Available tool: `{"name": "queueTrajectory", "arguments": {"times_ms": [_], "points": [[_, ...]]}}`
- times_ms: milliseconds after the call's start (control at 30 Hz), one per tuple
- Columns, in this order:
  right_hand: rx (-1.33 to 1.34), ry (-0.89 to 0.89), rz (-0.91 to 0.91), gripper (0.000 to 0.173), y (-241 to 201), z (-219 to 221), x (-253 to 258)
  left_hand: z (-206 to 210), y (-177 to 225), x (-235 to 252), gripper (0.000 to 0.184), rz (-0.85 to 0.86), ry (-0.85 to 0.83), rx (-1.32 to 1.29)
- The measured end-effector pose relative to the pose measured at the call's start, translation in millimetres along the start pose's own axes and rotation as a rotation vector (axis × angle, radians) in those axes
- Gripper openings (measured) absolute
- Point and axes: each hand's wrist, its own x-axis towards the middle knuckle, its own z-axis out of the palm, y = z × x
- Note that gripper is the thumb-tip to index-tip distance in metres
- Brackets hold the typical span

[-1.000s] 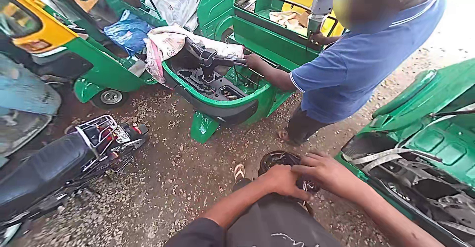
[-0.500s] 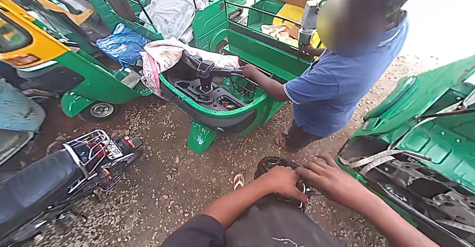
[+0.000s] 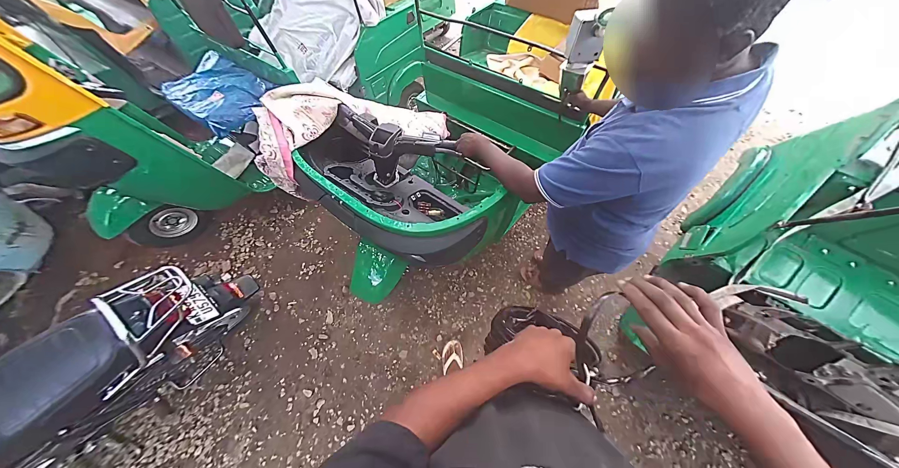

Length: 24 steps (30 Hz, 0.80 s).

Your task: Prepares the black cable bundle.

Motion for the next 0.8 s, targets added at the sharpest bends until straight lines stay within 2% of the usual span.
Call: {"name": "queueTrajectory", "arguments": {"times_ms": [67,133,233,300,367,433,500,567,600,667,733,800], "points": [[-0.093,0.028,-0.173,0.056,-18,-3,0,2,-2,5,0.061,0.013,0.005,0.014],[-0.188,0.115,-0.269,0.061,-28,-11,7,-1,0,10,0.062,0.018,0.008,0.061],[-0.129,0.219,-0.38,0.051,-42,-24,11,-15,10,7,0.064,-0.023,-0.002,0.121],[-0.044,0.103,-0.477,0.05,-56,-22,2,-18,6,3,0.056,0.017,-0.001,0.103],[-0.085,-0.059,-0.496,0.047,-62,-3,-7,-17,-2,7,0.047,0.023,0.005,0.119],[-0.096,-0.156,-0.422,0.046,-61,22,-13,-15,-5,10,0.056,-0.035,0.002,0.116],[-0.109,-0.187,-0.406,0.031,-52,37,-12,-17,-4,13,0.061,-0.072,-0.051,0.135],[-0.043,-0.21,-0.425,0.024,-45,43,-10,-16,-7,15,0.064,-0.062,-0.09,0.163],[0.029,-0.212,-0.39,0.022,-41,43,-8,-15,-9,15,0.065,-0.05,-0.1,0.175],[0.186,-0.156,-0.201,0.019,-30,39,-2,-11,-10,16,0.069,-0.029,-0.114,0.194],[0.32,-0.017,0.084,0.03,-13,22,8,-6,-9,17,0.071,-0.031,-0.137,0.19],[0.432,0.185,0.339,0.034,12,-5,20,-4,-13,18,0.071,-0.051,-0.148,0.175]]}}
